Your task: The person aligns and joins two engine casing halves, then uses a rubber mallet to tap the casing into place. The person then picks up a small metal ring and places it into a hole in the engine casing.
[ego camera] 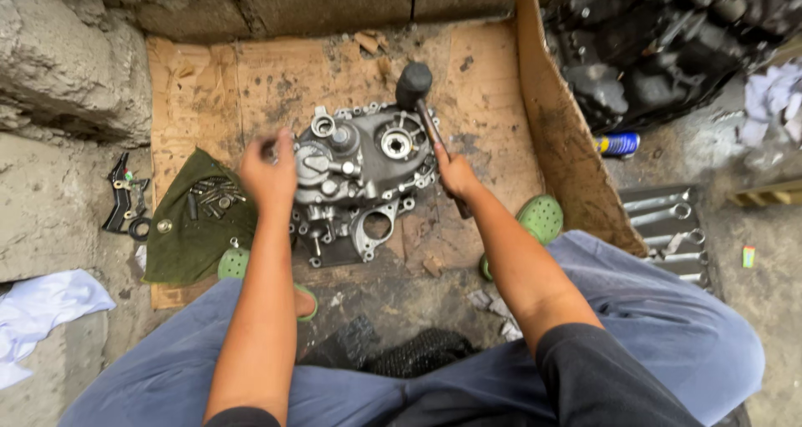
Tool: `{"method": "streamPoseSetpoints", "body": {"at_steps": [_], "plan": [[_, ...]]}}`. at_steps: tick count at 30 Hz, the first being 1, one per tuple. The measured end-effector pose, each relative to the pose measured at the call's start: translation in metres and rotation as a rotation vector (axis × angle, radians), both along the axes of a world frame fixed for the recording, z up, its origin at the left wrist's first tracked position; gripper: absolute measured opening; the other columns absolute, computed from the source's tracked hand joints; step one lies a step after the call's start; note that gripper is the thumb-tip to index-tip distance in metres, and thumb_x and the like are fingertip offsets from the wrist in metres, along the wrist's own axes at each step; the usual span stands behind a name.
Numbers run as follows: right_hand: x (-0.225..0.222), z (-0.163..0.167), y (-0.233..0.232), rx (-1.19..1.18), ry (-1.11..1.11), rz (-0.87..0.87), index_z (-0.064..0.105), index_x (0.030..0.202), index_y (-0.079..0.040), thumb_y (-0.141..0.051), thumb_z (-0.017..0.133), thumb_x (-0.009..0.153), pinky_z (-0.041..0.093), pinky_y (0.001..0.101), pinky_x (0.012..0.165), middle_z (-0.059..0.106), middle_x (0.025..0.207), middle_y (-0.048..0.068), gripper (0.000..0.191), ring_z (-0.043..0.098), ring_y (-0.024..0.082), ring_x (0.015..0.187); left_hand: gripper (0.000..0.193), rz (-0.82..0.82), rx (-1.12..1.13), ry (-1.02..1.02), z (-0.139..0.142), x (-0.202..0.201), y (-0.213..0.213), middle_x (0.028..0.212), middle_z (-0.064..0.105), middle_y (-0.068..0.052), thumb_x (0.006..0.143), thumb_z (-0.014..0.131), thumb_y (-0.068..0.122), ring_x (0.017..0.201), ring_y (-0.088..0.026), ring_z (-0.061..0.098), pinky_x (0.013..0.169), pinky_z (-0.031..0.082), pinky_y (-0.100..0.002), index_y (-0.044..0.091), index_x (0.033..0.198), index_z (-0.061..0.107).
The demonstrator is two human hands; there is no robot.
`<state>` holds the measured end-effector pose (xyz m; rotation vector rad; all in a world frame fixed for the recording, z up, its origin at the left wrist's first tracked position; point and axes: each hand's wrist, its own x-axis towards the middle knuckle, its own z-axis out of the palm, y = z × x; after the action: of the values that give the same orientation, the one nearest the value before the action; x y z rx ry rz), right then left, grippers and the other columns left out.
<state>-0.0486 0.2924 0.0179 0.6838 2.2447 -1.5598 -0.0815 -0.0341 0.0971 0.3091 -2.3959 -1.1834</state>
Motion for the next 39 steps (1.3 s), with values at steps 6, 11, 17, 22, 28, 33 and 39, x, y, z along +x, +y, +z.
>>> {"method": "streamPoseSetpoints", "body": {"at_steps": [6,11,17,22,28,33,39], "plan": [[0.006,-0.015,0.007,-0.016,0.049,0.001,0.062,0.084,-0.004,-0.067,0.041,0.099,0.046,0.0389,0.042,0.058,0.060,0.010,0.069,0.055,0.021,0.045,0.111,-0.445,-0.650,-0.252,0.051,0.004,0.079,0.154,0.037,-0.017,0.064,0.084,0.073,0.142,-0.044,0.031,0.109,0.025,-0.065,0.008,0.148,0.052],[0.002,-0.025,0.026,0.063,0.102,0.023,0.068,0.085,0.001,-0.067,0.044,0.098,0.052,0.0421,0.054,0.066,0.066,0.015,0.074,0.063,0.025,0.055,0.097,-0.435,-0.791,-0.402,0.055,0.008,0.100,0.165,0.024,-0.011,0.063,0.083,0.066,0.138,-0.044,0.034,0.109,0.026,-0.061,0.018,0.144,0.057],[-0.001,-0.045,0.031,0.270,0.212,0.114,0.071,0.102,0.003,-0.065,0.043,0.103,0.052,0.0528,0.088,0.070,0.093,0.033,0.074,0.069,0.048,0.095,0.090,-0.437,-0.806,-0.400,0.038,0.008,0.096,0.166,0.027,-0.014,0.066,0.083,0.062,0.138,-0.044,0.037,0.109,0.029,-0.061,0.020,0.143,0.061],[0.001,-0.038,0.027,0.192,0.458,0.072,0.068,0.118,0.008,-0.060,0.043,0.106,0.049,0.0576,0.092,0.067,0.105,0.038,0.073,0.064,0.055,0.106,0.092,-0.409,-0.783,-0.376,0.052,0.004,0.101,0.163,0.029,-0.015,0.059,0.086,0.057,0.137,-0.046,0.036,0.109,0.028,-0.061,0.019,0.139,0.062],[0.003,-0.033,0.026,0.210,0.347,0.121,0.072,0.106,0.003,-0.063,0.042,0.101,0.052,0.0521,0.089,0.070,0.101,0.034,0.073,0.068,0.050,0.102,0.098,-0.446,-0.808,-0.394,0.061,0.002,0.103,0.162,0.031,-0.017,0.055,0.088,0.057,0.138,-0.047,0.034,0.111,0.027,-0.061,0.019,0.142,0.061],[-0.002,-0.028,0.021,0.201,0.121,0.113,0.071,0.102,0.003,-0.067,0.039,0.099,0.053,0.0512,0.090,0.071,0.103,0.033,0.076,0.069,0.047,0.104,0.098,-0.432,-0.802,-0.373,0.054,0.001,0.099,0.162,0.035,-0.017,0.059,0.086,0.059,0.140,-0.045,0.036,0.113,0.026,-0.063,0.018,0.144,0.060],[0.007,-0.035,0.016,0.189,0.158,0.025,0.072,0.101,0.003,-0.066,0.039,0.098,0.052,0.0511,0.091,0.071,0.101,0.034,0.077,0.069,0.048,0.103,0.102,-0.497,-0.826,-0.305,0.058,-0.002,0.099,0.152,0.041,-0.015,0.050,0.089,0.059,0.134,-0.048,0.035,0.108,0.026,-0.061,0.016,0.138,0.063]]}}
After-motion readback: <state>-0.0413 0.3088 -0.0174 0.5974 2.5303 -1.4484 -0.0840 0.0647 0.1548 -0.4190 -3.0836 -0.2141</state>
